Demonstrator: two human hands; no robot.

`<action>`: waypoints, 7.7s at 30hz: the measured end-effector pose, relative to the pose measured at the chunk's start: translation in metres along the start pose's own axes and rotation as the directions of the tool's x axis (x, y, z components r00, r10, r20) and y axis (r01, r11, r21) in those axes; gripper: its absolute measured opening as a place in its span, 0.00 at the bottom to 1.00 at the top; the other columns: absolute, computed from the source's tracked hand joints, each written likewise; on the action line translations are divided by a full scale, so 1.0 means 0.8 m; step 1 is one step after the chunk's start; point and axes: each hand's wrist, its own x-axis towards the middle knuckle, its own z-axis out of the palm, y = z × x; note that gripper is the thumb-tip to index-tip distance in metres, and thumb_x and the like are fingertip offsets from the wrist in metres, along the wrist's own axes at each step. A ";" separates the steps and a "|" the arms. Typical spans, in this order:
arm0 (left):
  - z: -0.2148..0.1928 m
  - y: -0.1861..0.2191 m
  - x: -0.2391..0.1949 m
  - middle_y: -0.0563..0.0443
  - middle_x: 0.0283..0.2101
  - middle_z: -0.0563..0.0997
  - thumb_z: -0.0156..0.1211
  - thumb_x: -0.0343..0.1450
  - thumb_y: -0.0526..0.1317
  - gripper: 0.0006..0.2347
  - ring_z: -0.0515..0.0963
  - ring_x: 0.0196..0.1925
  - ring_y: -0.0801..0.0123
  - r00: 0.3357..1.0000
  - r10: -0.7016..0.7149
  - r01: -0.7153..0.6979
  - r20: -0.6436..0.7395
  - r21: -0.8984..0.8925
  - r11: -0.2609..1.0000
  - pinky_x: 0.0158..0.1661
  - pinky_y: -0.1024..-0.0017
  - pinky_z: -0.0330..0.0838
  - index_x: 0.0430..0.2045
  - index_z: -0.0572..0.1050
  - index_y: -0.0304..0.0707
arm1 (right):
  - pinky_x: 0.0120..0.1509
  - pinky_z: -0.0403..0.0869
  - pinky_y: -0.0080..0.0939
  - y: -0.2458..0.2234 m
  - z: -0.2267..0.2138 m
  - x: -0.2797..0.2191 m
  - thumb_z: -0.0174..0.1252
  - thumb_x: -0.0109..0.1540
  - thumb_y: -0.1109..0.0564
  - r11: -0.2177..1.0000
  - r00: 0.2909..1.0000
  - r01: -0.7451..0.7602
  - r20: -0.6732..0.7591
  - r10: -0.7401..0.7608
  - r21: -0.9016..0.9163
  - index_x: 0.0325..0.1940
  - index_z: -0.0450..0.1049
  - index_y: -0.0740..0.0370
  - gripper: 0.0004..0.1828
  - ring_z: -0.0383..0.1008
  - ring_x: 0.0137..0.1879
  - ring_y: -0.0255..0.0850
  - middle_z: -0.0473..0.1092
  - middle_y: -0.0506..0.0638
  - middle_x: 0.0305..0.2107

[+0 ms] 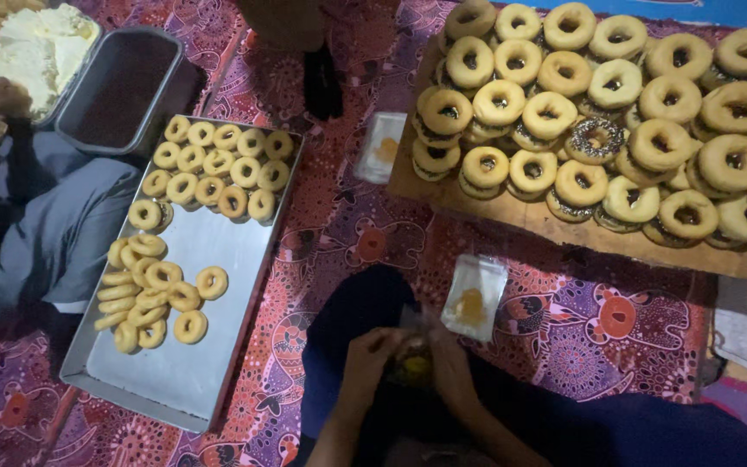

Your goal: The person sits on a patterned floor mat and repeatedly picks donuts from a wooden board, places them into small plastic bags, and sets the filled bags aside. Another person is visible nearby arranging donuts on a metal tray.

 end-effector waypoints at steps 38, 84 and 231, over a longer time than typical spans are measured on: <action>0.194 -0.083 0.239 0.37 0.43 0.82 0.55 0.66 0.32 0.09 0.81 0.46 0.45 0.807 0.212 -0.590 0.552 0.773 0.232 0.53 0.45 0.70 0.36 0.80 0.38 | 0.63 0.70 0.52 0.087 -0.215 0.137 0.60 0.60 0.52 0.666 0.881 0.009 -0.310 -0.359 -0.746 0.60 0.72 0.62 0.25 0.70 0.60 0.61 0.70 0.69 0.56; 0.197 0.166 0.223 0.32 0.47 0.79 0.53 0.75 0.59 0.27 0.79 0.51 0.46 0.939 -0.107 0.305 0.327 -0.936 -0.177 0.56 0.50 0.74 0.50 0.73 0.28 | 0.57 0.78 0.46 -0.227 -0.280 0.125 0.63 0.52 0.62 0.919 0.901 0.181 -0.433 -0.013 0.349 0.69 0.61 0.57 0.41 0.75 0.52 0.45 0.70 0.55 0.51; 0.215 0.126 0.076 0.42 0.51 0.85 0.63 0.68 0.28 0.19 0.85 0.47 0.60 0.412 0.891 -0.900 0.190 0.239 0.365 0.50 0.70 0.79 0.51 0.73 0.47 | 0.78 0.55 0.67 -0.169 -0.174 0.061 0.56 0.59 0.63 0.628 0.841 0.228 -0.174 -0.512 -0.744 0.65 0.71 0.66 0.28 0.71 0.62 0.55 0.69 0.60 0.62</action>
